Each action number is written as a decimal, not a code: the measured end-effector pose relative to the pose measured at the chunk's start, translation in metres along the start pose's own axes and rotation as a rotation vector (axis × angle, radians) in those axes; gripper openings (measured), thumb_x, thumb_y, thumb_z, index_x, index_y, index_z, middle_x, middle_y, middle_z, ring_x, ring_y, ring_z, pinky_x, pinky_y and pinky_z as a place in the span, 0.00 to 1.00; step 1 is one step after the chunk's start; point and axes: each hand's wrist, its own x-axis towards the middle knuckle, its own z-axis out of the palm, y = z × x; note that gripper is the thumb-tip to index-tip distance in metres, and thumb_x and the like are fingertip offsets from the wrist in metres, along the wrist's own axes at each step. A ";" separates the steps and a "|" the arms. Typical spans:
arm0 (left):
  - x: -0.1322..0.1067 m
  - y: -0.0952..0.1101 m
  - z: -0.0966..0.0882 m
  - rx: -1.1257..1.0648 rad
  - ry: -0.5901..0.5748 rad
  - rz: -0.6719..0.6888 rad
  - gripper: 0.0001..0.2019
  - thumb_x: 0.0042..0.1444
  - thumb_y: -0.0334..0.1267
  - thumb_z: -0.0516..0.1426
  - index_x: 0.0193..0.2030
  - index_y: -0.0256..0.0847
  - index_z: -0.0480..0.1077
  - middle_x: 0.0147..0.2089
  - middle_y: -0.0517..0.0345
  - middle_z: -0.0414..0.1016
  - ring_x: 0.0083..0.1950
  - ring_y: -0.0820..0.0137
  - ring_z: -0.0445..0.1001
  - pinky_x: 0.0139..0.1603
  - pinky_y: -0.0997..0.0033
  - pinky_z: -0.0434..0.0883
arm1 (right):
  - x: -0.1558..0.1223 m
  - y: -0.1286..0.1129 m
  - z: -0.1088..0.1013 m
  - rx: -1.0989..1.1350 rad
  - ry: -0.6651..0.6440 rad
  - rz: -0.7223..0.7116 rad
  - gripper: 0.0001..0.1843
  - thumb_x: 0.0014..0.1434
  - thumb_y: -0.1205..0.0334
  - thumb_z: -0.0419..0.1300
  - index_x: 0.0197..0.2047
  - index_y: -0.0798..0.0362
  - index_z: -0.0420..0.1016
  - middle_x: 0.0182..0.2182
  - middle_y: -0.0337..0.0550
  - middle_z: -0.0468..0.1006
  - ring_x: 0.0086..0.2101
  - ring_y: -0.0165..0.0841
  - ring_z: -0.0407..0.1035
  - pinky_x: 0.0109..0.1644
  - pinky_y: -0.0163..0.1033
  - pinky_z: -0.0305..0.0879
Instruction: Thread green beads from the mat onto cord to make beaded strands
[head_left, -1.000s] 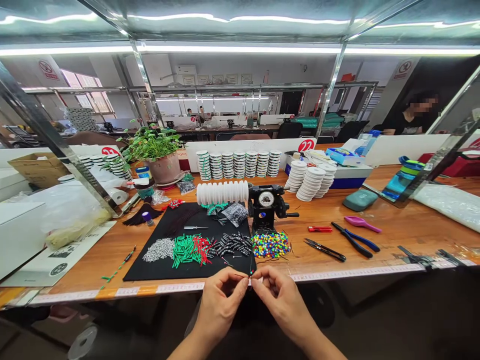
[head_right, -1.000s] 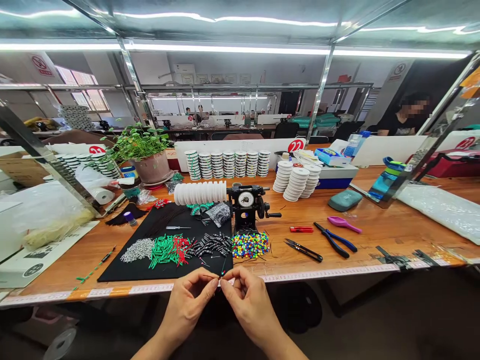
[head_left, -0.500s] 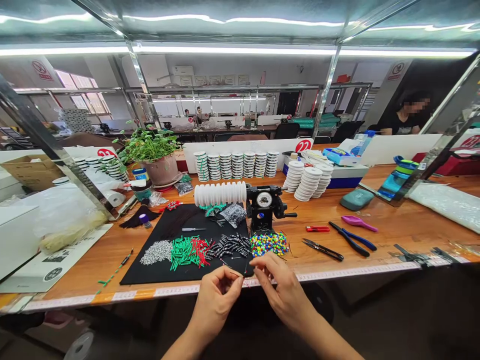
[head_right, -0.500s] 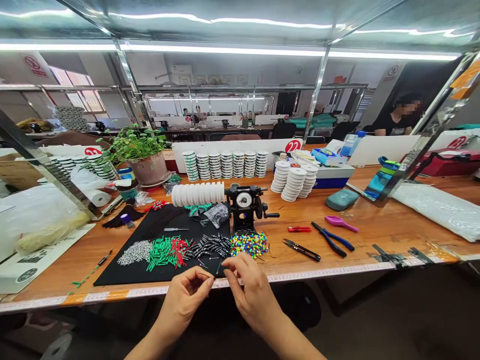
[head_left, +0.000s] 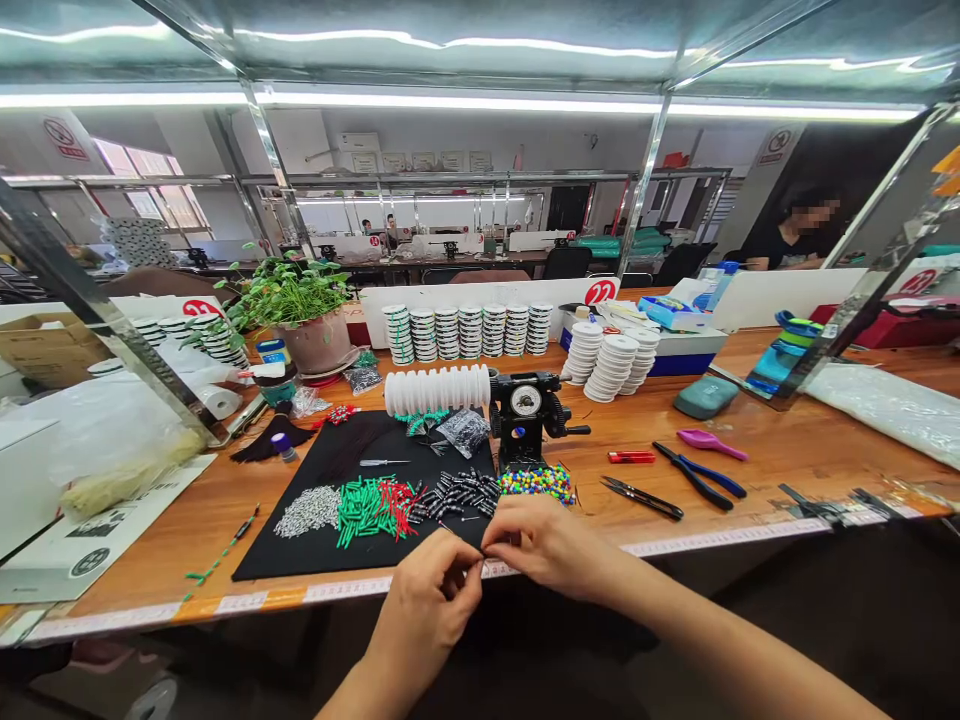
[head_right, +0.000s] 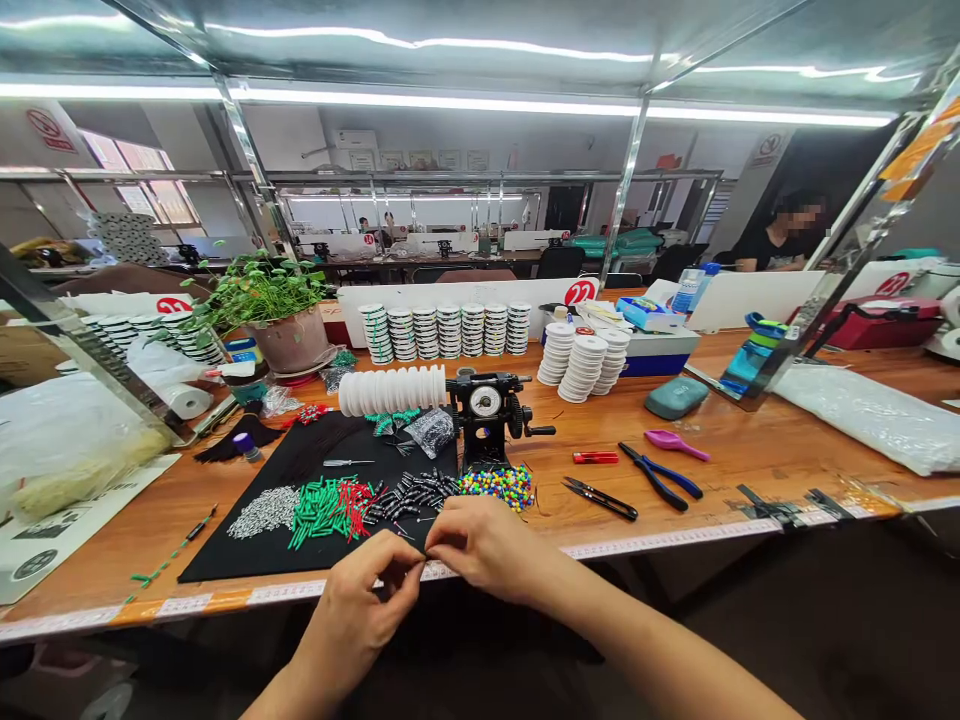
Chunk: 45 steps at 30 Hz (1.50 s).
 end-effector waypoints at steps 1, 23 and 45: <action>-0.002 -0.001 0.001 -0.042 0.011 -0.052 0.07 0.61 0.33 0.57 0.32 0.42 0.74 0.34 0.57 0.74 0.29 0.71 0.72 0.31 0.73 0.67 | -0.005 0.000 0.006 -0.051 0.035 -0.015 0.12 0.67 0.67 0.56 0.37 0.52 0.81 0.31 0.43 0.79 0.33 0.36 0.73 0.38 0.38 0.66; 0.006 -0.001 0.026 -0.769 0.066 -0.330 0.16 0.54 0.50 0.65 0.32 0.38 0.72 0.37 0.56 0.70 0.27 0.76 0.59 0.27 0.76 0.60 | -0.028 0.000 0.049 0.227 0.673 0.284 0.08 0.68 0.60 0.57 0.44 0.52 0.76 0.32 0.44 0.80 0.32 0.37 0.75 0.38 0.38 0.70; -0.013 0.031 0.007 -0.075 -0.121 0.493 0.16 0.63 0.21 0.55 0.53 0.43 0.71 0.48 0.55 0.78 0.48 0.73 0.79 0.50 0.81 0.75 | -0.121 -0.030 0.061 0.742 0.491 0.715 0.27 0.67 0.35 0.54 0.33 0.51 0.63 0.19 0.32 0.67 0.17 0.26 0.62 0.21 0.29 0.58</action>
